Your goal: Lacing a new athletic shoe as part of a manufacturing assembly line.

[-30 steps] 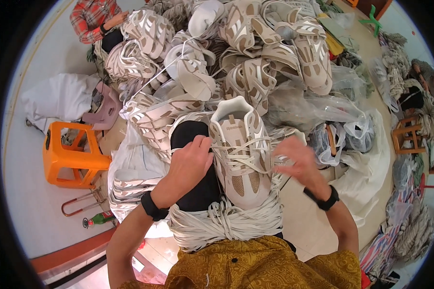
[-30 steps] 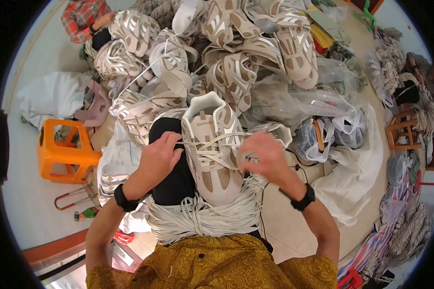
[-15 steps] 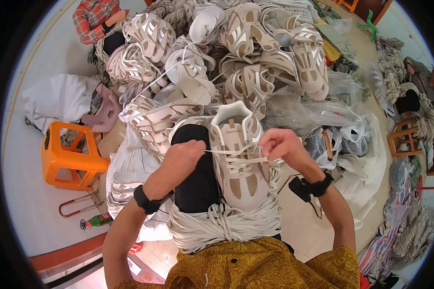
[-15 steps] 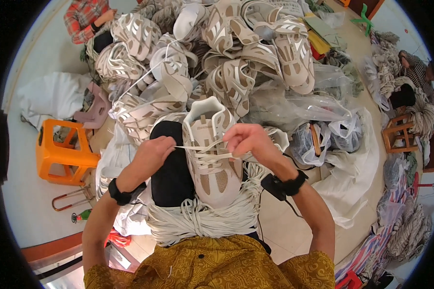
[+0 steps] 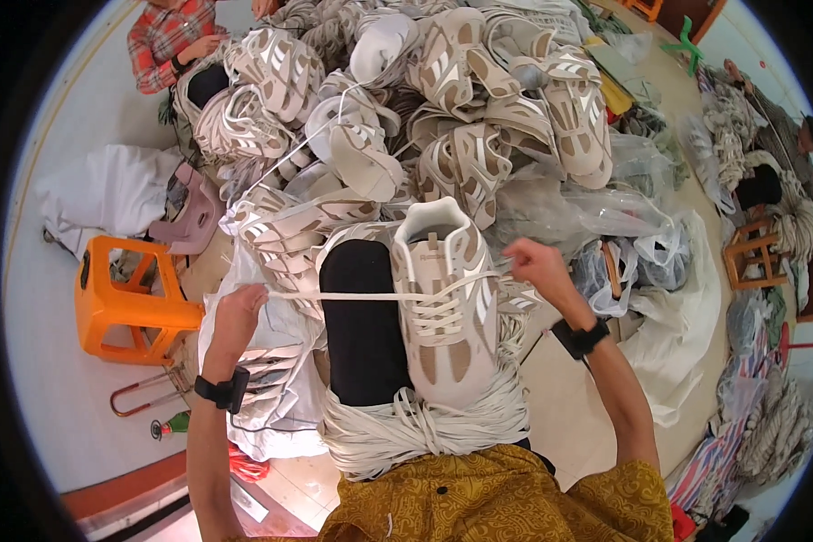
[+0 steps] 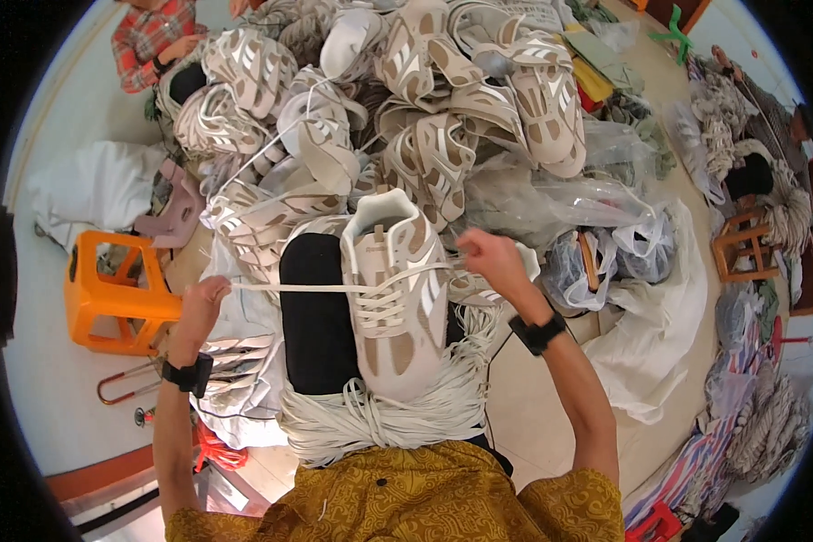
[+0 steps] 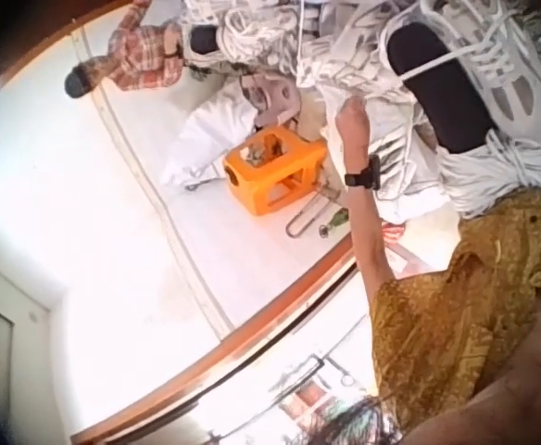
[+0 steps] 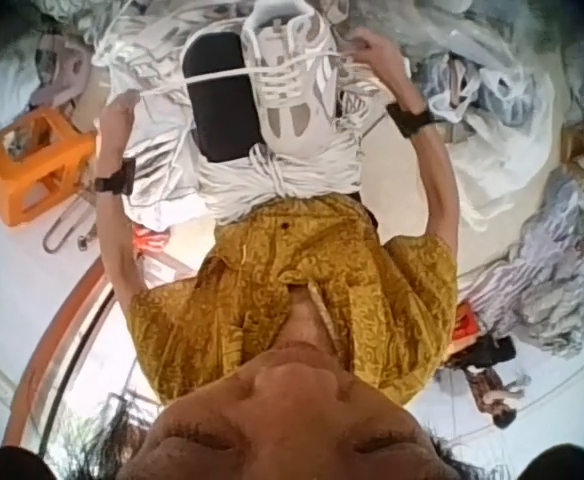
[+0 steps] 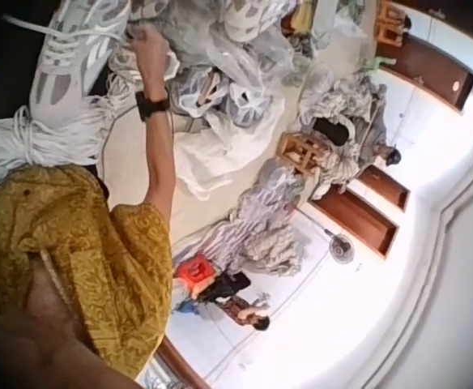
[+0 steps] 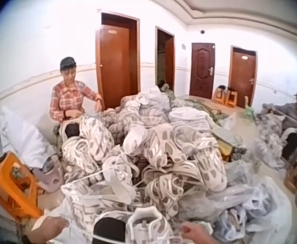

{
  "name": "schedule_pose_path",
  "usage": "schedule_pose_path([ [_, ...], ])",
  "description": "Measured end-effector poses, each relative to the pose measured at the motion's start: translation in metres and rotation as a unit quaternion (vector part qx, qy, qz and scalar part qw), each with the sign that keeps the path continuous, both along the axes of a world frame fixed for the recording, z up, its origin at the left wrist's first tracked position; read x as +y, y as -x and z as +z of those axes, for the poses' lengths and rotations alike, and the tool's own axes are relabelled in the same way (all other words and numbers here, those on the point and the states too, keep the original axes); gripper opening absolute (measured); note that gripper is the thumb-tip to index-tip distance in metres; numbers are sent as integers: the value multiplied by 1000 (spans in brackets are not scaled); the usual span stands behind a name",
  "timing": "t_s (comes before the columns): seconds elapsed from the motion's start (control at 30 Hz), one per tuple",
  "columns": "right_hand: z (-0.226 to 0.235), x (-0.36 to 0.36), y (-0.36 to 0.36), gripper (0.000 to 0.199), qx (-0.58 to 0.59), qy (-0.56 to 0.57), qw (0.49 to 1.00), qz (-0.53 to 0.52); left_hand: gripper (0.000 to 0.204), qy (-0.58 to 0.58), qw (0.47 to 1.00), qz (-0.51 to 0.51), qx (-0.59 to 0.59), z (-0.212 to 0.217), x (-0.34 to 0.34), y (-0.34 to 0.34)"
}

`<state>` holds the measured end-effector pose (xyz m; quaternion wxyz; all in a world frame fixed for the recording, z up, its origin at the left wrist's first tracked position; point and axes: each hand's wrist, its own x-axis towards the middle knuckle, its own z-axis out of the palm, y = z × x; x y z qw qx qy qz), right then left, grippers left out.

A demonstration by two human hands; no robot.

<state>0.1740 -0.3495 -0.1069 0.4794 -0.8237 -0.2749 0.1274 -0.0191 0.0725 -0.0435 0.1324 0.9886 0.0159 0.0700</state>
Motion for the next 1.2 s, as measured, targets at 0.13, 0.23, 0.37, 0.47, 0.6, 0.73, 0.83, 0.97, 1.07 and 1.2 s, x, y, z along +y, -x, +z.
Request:
schedule_pose_path([
  [0.13,-8,-17,13,39,124,91,988,-32,5,-142,987,-28,-71,17,-40,-24],
  [0.23,-19,0,15,34,203,43,978,-34,12,-253,965,-2,-61,26,-55,-35],
  [0.37,-20,-16,4,15,303,-96,941,-119,23,439,889,121,54,37,-44,-41],
  [0.47,7,-51,-1,17,279,-314,896,-148,28,806,588,59,-32,48,-48,-38],
  [0.6,57,-83,-15,36,261,-535,802,-40,27,879,457,31,-135,41,17,-24],
  [0.73,63,-178,-67,33,195,-491,843,-100,27,761,596,122,-226,49,167,37],
  [0.83,64,-308,-98,29,164,-466,847,-194,29,572,745,209,-270,61,190,55],
  [0.97,87,-418,-120,24,73,-451,831,-318,34,524,678,365,-364,75,287,129],
  [1.07,85,-444,-123,25,74,-467,816,-333,34,419,649,495,-398,102,327,170],
  [1.2,129,-503,-105,31,-43,-367,820,-436,32,419,647,485,-413,84,343,171],
])
